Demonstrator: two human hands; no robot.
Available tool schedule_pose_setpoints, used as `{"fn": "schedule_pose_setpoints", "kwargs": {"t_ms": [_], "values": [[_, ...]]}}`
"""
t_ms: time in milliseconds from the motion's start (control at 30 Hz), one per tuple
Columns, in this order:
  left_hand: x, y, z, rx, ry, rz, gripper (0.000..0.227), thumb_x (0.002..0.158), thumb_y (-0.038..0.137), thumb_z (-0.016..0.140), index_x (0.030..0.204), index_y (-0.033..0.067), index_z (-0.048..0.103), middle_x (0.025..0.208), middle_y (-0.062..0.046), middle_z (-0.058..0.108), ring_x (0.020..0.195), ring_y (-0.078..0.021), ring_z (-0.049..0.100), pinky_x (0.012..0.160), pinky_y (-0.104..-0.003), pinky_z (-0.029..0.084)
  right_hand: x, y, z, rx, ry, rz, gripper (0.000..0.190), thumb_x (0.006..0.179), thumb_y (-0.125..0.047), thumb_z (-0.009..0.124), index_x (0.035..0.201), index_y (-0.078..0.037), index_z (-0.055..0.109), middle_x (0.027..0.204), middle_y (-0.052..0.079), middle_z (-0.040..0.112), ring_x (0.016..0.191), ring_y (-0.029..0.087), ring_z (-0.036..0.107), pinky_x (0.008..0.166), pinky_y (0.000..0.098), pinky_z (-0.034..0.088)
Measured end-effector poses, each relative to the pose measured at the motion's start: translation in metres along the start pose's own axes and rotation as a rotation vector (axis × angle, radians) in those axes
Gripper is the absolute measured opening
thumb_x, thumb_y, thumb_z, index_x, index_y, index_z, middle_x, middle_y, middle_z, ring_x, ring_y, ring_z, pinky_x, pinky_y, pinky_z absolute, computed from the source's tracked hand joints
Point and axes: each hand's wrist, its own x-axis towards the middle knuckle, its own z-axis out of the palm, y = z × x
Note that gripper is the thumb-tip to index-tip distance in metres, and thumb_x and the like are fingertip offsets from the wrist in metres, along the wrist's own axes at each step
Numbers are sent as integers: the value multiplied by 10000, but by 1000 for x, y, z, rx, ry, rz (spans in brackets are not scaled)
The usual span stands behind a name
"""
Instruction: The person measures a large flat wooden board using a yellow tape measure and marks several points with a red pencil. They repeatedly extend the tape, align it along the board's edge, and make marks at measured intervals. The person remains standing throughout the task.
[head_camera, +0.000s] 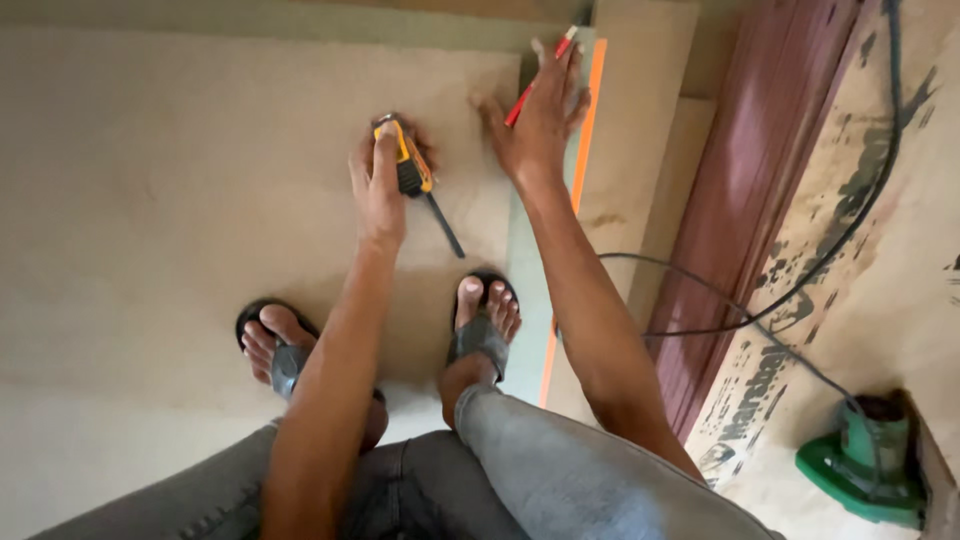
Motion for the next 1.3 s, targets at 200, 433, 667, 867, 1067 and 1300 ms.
{"fn": "schedule_pose_setpoints", "kwargs": {"t_ms": [200, 433, 667, 867, 1067, 1300], "values": [[7, 7, 4, -17, -13, 17, 371, 1057, 377, 518, 1096, 23, 618, 900, -84, 677, 734, -164, 658, 629, -307, 555, 0, -5, -5, -59, -33, 87, 982, 811, -317, 863, 1553, -50, 278, 1669, 280, 140, 1563, 409, 49, 1214, 645, 21], [5, -1, -6, -15, -45, 32, 361, 1048, 376, 518, 1100, 32, 612, 932, -88, 687, 746, -169, 671, 641, -307, 558, 4, 1, 5, 19, 5, 24, 952, 866, -334, 882, 1563, -81, 286, 1674, 255, 169, 1581, 396, 65, 1228, 658, 18], [4, -1, -1, 13, -9, 9, 382, 1067, 382, 520, 1059, 14, 622, 871, -90, 680, 724, -157, 655, 623, -301, 539, 19, -6, 0, -6, 64, -61, 951, 914, -351, 894, 1585, -81, 276, 1691, 252, 172, 1602, 390, 72, 1255, 662, 22], [9, 6, -2, -22, -24, -4, 377, 1055, 377, 517, 1078, 13, 611, 910, -99, 691, 727, -163, 664, 629, -310, 560, -15, 5, 1, -36, -38, 9, 984, 839, -357, 901, 1565, -81, 298, 1684, 257, 181, 1592, 402, 87, 1236, 667, 48], [8, 7, 1, -44, -23, 3, 359, 1068, 355, 518, 1099, 8, 604, 931, -107, 682, 750, -184, 675, 651, -315, 564, 22, 16, 2, -92, 19, -89, 947, 901, -271, 819, 1641, -54, 268, 1727, 258, 135, 1608, 413, 80, 1257, 685, 62], [5, 10, -5, -181, 89, -13, 344, 1055, 338, 548, 1144, 13, 617, 964, -101, 674, 801, -187, 659, 671, -314, 536, 75, 0, 1, 301, 212, -214, 545, 1103, -245, 685, 1541, -88, 401, 1511, 172, 592, 1400, 308, 562, 1219, 377, 439]]}}
